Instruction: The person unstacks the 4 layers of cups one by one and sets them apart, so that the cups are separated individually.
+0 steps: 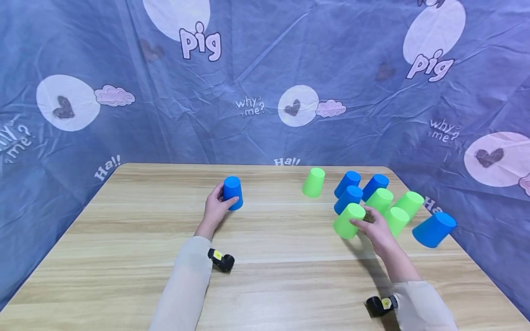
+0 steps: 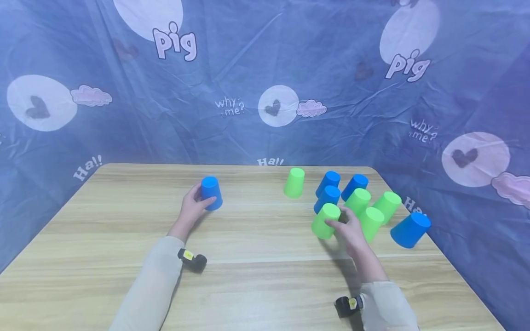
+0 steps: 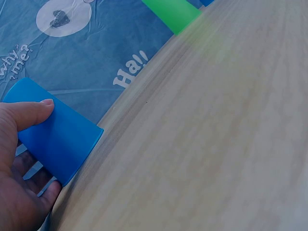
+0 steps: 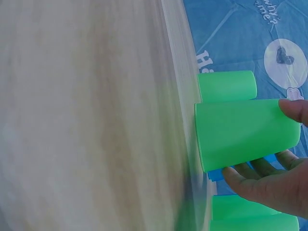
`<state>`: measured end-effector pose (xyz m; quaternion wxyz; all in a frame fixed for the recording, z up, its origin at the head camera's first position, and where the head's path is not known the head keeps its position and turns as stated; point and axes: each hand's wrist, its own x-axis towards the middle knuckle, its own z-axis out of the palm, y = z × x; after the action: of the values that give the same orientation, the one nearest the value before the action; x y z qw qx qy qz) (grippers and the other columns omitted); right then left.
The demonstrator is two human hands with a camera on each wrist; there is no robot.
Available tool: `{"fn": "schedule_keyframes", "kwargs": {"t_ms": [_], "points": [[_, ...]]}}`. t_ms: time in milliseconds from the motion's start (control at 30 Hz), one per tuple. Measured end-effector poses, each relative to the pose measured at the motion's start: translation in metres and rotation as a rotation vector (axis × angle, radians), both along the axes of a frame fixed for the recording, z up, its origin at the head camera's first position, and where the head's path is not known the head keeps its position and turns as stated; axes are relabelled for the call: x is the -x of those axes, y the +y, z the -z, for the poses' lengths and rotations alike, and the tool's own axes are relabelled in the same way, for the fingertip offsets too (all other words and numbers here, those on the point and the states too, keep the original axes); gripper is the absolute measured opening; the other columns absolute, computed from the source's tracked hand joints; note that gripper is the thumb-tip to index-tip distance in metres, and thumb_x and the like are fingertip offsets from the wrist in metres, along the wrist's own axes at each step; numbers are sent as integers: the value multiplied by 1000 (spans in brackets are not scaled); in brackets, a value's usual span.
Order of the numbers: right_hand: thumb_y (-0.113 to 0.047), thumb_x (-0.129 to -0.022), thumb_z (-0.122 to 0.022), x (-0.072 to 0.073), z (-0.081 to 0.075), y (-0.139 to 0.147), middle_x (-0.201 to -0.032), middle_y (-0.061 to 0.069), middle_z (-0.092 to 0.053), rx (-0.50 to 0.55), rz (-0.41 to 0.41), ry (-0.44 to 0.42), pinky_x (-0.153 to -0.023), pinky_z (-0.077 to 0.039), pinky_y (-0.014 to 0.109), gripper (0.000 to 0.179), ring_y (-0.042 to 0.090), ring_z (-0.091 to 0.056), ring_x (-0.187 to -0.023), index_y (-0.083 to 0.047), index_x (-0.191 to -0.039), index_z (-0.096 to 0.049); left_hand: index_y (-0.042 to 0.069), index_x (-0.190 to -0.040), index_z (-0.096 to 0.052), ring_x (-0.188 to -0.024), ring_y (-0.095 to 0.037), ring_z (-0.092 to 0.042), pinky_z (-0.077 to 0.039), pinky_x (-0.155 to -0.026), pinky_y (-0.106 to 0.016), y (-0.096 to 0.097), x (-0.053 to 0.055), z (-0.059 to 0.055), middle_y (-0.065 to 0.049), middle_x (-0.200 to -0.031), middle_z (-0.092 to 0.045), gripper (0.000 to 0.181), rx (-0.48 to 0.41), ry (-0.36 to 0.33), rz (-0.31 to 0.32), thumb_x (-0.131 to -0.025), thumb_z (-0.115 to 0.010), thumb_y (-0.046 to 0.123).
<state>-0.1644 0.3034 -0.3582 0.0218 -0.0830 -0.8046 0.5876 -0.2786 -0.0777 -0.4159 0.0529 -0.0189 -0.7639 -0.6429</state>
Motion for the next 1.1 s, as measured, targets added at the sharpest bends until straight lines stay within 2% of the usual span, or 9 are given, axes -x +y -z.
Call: {"fn": "schedule_keyframes", "kwargs": {"t_ms": [100, 200, 333, 467, 767, 933, 1100], "points": [[-15, -84, -56, 1, -3, 0, -131, 28, -22, 11, -18, -3, -82, -37, 19, 70, 28, -30, -114, 7, -134, -11, 7, -133, -31, -120, -29, -31, -27, -96, -40, 0, 0, -1, -15, -133, -33, 64, -4, -3, 2, -79, -64, 15], [-16, -85, -55, 3, -7, 1, -134, 28, -17, 19, -39, 4, -92, -31, 32, 71, 34, -21, -120, 6, -134, -10, 7, -133, -31, -120, -29, -31, -27, -96, -40, -1, 0, -1, -15, -133, -32, 64, -6, -9, 1, -79, -63, 15], [-17, -85, -55, 5, -15, 1, -134, 28, -17, 13, -54, 34, -96, -25, 41, 68, 36, -19, -121, 7, -133, -12, 7, -133, -31, -120, -29, -31, -27, -96, -40, -1, -1, -2, -15, -133, -32, 64, -6, -10, 2, -79, -63, 15], [-20, -85, -55, 8, -25, 0, -131, 27, -24, -22, -61, 70, -95, -26, 40, 67, 35, -24, -119, 7, -131, -15, 6, -133, -31, -119, -30, -31, -28, -96, -40, -1, -1, -2, -16, -133, -33, 63, -3, -6, 2, -79, -63, 14], [-25, -85, -55, 19, -52, -8, -129, 25, -27, -63, -103, 138, -93, -30, 37, 67, 33, -27, -117, 4, -133, -18, 7, -133, -32, -120, -29, -31, -28, -96, -39, -1, -1, -2, -16, -133, -33, 64, -1, -6, 0, -79, -64, 14], [-28, -82, -58, 29, -65, -19, -129, 22, -30, -59, -103, 158, -96, -24, 45, 67, 32, -28, -119, -1, -132, -24, 6, -133, -31, -120, -29, -31, -28, -96, -39, -1, -1, -2, -15, -133, -32, 64, 2, -14, 5, -79, -64, 14], [-24, -82, -59, 39, -74, -34, -127, 18, -34, -24, -112, 167, -96, -27, 41, 61, 30, -33, -117, -3, -130, -28, 5, -133, -32, -119, -30, -32, -28, -96, -40, 0, -1, -3, -17, -132, -33, 63, 7, -9, 5, -79, -64, 14]]}}
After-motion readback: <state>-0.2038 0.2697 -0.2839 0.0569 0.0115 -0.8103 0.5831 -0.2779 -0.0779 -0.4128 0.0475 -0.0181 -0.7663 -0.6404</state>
